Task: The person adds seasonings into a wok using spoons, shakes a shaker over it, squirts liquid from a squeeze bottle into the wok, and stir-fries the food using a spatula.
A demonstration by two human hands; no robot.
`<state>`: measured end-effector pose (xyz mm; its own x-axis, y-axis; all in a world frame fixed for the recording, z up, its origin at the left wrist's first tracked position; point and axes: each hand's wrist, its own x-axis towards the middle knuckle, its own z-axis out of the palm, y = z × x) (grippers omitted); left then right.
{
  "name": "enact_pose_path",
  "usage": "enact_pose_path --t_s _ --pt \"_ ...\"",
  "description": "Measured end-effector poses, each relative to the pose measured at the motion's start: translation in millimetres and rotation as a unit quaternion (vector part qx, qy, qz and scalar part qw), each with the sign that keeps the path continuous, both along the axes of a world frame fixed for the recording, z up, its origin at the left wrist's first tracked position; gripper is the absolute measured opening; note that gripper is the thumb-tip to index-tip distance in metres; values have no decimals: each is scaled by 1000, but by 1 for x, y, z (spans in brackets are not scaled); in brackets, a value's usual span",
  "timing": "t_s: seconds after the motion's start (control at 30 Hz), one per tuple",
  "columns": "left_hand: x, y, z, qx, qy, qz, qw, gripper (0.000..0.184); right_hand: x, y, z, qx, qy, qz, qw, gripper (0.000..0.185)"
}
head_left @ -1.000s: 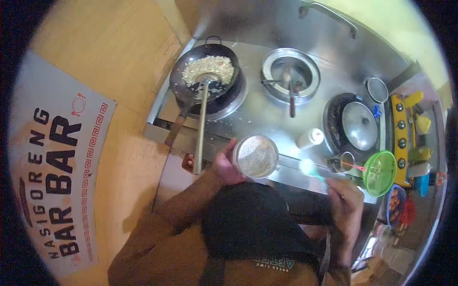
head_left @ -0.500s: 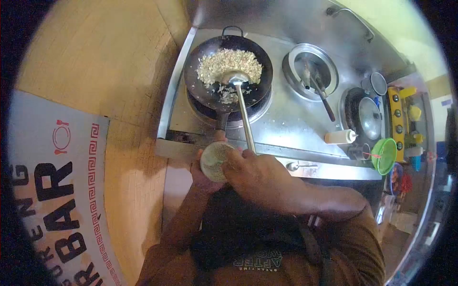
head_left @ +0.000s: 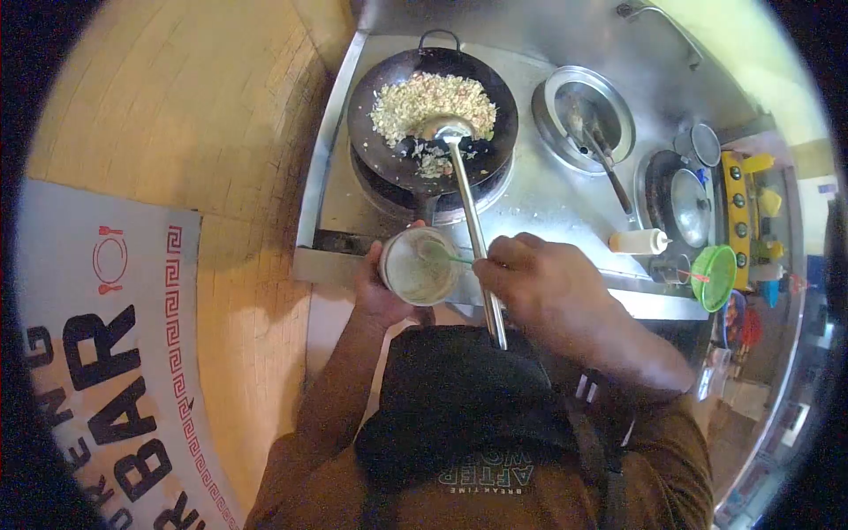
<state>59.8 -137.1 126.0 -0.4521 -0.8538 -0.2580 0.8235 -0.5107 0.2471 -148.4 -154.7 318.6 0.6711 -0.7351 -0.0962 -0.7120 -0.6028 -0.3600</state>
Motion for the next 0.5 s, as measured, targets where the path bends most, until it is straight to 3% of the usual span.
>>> enact_pose_path --t_s 0.07,0.23,0.33,0.4,0.47,0.5 --pt "-7 -2 4 13 22 -20 999 78 13 0 -6 1 56 20 998 8" --pt "-12 -5 3 -28 42 -28 998 74 25 -10 -32 38 78 63 994 9" --pt "1 -7 -4 -41 114 -50 991 75 0 -34 -13 -105 -80 25 991 14" --pt "15 -5 -15 -56 147 -55 986 75 -28 -87 -28 15 -138 -89 986 16" --pt "32 1 -28 -69 148 -42 986 76 -42 -161 -90 -82 -125 -163 975 12" --pt "40 2 -31 -73 185 -58 978 76 -42 -193 -123 -53 -112 -201 972 13"
